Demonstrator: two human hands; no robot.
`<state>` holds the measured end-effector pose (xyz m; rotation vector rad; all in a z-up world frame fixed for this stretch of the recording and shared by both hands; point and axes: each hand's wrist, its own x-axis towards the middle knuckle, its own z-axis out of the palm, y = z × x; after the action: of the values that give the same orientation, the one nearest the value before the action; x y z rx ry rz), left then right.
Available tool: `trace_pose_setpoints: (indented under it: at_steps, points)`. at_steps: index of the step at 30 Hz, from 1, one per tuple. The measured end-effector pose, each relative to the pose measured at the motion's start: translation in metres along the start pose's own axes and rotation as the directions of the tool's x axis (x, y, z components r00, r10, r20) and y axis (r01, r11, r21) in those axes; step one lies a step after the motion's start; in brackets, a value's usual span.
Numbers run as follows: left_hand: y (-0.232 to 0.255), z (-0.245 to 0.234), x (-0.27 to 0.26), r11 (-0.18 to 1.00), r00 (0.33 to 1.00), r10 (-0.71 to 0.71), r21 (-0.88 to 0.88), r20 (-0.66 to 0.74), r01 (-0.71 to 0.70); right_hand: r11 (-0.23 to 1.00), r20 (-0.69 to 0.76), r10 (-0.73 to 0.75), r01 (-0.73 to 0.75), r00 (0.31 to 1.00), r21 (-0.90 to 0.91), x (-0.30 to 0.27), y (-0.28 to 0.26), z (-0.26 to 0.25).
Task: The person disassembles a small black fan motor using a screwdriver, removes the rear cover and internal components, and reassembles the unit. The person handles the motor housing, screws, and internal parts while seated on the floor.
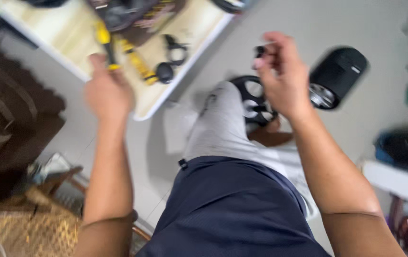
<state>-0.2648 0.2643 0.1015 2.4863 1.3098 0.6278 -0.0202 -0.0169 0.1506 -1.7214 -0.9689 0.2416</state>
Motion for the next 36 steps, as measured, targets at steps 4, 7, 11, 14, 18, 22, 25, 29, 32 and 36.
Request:
trace_pose_setpoints:
  at_steps: [4,7,11,14,18,22,25,29,32,36]
  points:
    - [0.008,-0.015,0.006,0.97,0.976,0.216,0.117,-0.031,-0.211,0.985,-0.225,0.169,-0.154,0.96,0.081,-0.047,0.056,-0.102]
    - [0.023,-0.044,-0.004,0.872,0.904,0.423,0.298,-0.057,-0.389,0.973,-0.392,0.23,-0.203,0.891,0.109,-0.069,0.1,-0.165]
    - [0.071,-0.064,-0.039,0.909,0.907,0.416,-0.004,-0.061,-0.417,0.96,-0.452,0.271,-0.27,0.85,0.066,-0.078,0.144,-0.203]
    - [0.135,-0.02,-0.072,0.744,0.942,0.315,-0.647,0.12,-0.166,0.952,-0.444,0.23,-0.296,0.866,-0.084,-0.075,0.158,-0.203]
    - [0.232,0.064,-0.099,0.617,0.75,0.652,-0.656,0.115,-0.436,0.889,-0.401,0.079,-0.247,0.913,-0.387,-0.068,0.158,-0.196]
    - [0.317,0.136,-0.117,0.529,0.709,0.686,-0.782,0.165,-0.329,0.823,-0.334,-0.027,-0.168,0.942,-0.542,-0.066,0.147,-0.191]
    - [0.353,0.171,-0.12,0.64,0.698,0.646,-0.717,0.309,-0.275,0.772,-0.245,-0.114,-0.069,0.963,-0.631,-0.068,0.139,-0.192]
    - [0.356,0.191,-0.128,0.684,0.687,0.603,-0.705,0.404,-0.186,0.828,-0.234,-0.063,-0.08,0.97,-0.555,-0.068,0.138,-0.194]
    - [0.35,0.195,-0.132,0.666,0.691,0.621,-0.714,0.372,-0.214,0.891,-0.315,0.097,-0.224,0.944,-0.395,-0.066,0.143,-0.197]
    - [0.351,0.196,-0.131,0.669,0.694,0.631,-0.696,0.347,-0.261,0.897,-0.31,0.252,-0.342,0.916,-0.28,-0.056,0.151,-0.201]
